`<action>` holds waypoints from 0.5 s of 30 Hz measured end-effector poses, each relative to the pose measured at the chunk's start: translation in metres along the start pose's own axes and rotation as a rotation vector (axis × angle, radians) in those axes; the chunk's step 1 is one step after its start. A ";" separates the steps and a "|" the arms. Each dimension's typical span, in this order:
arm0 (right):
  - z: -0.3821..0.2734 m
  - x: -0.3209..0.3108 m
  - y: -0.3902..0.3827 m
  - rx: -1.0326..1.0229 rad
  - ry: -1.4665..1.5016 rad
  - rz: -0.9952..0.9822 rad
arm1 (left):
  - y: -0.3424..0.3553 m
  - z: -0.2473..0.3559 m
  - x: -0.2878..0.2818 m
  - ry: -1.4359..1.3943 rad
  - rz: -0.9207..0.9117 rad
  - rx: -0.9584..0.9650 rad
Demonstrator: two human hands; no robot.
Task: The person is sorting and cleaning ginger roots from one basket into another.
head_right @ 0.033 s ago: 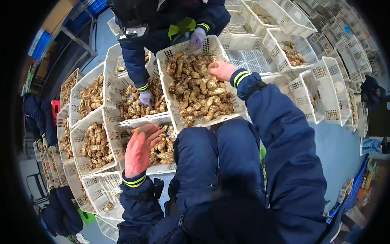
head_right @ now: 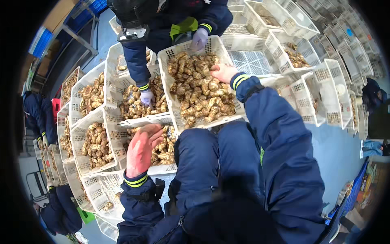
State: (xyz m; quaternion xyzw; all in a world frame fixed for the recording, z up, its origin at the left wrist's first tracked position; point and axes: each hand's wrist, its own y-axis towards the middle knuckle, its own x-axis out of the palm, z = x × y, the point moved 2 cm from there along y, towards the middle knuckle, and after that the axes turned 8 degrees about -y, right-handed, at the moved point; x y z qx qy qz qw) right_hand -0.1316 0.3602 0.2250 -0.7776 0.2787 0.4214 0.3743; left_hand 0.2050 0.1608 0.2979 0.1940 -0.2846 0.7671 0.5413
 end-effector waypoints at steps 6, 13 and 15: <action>0.017 0.072 0.056 -0.076 -0.294 0.073 | 0.031 -0.025 -0.003 0.004 0.074 -0.126; 0.011 0.095 0.077 -0.038 -0.462 -0.025 | 0.048 -0.040 0.002 0.031 0.069 -0.141; -0.005 0.084 0.066 -0.090 -0.444 0.056 | 0.054 -0.047 -0.001 0.025 0.056 -0.130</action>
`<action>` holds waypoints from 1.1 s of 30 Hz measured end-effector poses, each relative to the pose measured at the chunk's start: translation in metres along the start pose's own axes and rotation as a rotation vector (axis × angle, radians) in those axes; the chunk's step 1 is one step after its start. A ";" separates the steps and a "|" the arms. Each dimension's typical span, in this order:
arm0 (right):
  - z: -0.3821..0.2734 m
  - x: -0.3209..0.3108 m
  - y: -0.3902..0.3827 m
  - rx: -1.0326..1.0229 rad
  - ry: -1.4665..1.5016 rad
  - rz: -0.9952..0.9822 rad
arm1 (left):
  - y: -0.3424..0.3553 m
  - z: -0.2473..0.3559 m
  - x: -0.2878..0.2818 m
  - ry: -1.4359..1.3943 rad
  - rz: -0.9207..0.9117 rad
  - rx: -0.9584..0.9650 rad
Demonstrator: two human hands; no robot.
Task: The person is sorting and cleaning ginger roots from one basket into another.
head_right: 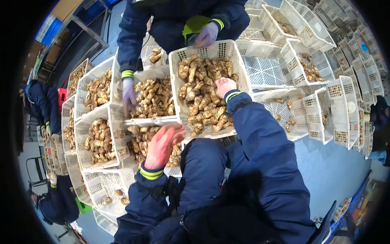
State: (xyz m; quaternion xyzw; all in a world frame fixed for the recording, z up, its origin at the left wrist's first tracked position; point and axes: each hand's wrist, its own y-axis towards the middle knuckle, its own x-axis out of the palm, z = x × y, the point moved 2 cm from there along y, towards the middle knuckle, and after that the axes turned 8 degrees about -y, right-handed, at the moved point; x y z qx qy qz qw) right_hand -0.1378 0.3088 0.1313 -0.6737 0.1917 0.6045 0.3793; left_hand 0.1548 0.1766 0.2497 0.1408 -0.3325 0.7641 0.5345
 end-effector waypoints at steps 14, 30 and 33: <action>-0.099 -0.148 -0.182 -0.823 0.454 0.560 | 0.000 -0.010 -0.002 -0.523 0.046 0.095; 0.061 0.008 -0.073 0.302 0.341 0.057 | -0.069 -0.078 -0.209 -0.284 0.425 0.067; 0.051 0.041 -0.067 0.227 0.154 -0.074 | -0.098 -0.093 -0.253 -0.526 0.809 -0.111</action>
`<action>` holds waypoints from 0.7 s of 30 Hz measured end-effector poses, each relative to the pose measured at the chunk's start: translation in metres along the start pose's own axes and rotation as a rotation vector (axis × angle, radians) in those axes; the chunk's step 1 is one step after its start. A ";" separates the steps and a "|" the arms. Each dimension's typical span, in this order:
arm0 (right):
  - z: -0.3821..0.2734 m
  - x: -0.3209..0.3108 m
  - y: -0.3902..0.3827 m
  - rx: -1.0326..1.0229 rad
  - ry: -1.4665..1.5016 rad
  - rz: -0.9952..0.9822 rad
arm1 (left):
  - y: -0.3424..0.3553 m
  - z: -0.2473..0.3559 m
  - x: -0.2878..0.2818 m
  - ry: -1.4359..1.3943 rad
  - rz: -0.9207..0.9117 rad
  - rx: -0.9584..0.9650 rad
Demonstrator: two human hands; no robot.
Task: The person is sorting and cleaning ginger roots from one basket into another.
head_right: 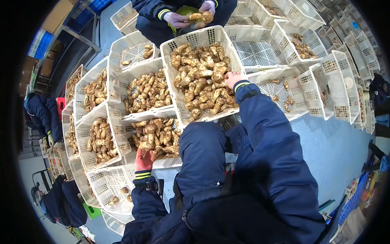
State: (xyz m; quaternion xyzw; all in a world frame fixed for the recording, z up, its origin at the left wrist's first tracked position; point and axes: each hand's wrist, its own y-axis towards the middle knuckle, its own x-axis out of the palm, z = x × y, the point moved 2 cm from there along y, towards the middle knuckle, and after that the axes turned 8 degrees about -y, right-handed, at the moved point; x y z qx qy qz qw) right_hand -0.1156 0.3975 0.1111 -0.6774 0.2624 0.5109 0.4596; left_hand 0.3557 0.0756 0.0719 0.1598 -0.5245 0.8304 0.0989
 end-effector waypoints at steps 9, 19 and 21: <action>-0.008 0.033 0.021 0.189 -0.016 -0.201 | -0.016 -0.018 0.118 0.257 -0.523 0.037; -0.014 0.038 0.016 0.044 -0.223 -0.127 | -0.063 -0.043 0.188 0.286 -0.589 0.026; -0.019 0.023 0.009 0.028 -0.163 -0.091 | -0.068 -0.046 0.193 0.288 -0.575 0.039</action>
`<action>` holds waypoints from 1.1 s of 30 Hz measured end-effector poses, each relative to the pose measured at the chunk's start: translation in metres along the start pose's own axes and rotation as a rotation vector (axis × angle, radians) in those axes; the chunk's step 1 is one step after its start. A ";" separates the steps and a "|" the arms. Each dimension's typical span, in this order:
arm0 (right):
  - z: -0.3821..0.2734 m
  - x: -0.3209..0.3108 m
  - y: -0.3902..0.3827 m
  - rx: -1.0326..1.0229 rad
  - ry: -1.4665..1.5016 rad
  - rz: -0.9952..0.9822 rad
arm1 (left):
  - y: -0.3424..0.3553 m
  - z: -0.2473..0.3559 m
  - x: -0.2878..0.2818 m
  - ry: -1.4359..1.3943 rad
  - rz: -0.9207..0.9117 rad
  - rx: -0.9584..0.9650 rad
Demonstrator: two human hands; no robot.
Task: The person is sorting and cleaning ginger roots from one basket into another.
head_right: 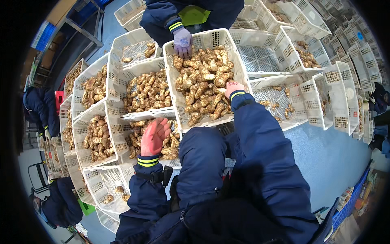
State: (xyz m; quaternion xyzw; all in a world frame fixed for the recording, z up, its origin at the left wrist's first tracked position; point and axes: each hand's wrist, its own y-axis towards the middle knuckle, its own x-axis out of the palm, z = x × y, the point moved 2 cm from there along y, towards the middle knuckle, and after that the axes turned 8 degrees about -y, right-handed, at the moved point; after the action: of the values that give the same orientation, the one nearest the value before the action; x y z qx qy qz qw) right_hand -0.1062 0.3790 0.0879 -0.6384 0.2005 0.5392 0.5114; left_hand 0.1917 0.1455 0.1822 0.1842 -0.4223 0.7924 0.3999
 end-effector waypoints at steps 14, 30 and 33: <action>-0.101 -0.174 -0.214 -0.944 0.508 0.840 | 0.000 -0.011 0.081 -0.016 -0.520 0.252; -0.066 -0.121 -0.141 -0.488 0.922 0.209 | -0.028 0.007 0.061 -0.061 -0.392 0.186; -0.059 -0.106 -0.130 -0.468 0.846 0.196 | -0.027 0.010 0.058 -0.006 -0.318 0.197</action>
State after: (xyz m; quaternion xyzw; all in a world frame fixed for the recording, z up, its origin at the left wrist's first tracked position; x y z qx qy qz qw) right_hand -0.0086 0.3482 0.2334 -0.8773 0.3230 0.3090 0.1748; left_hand 0.1764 0.1739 0.2386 0.2893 -0.3092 0.7561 0.4990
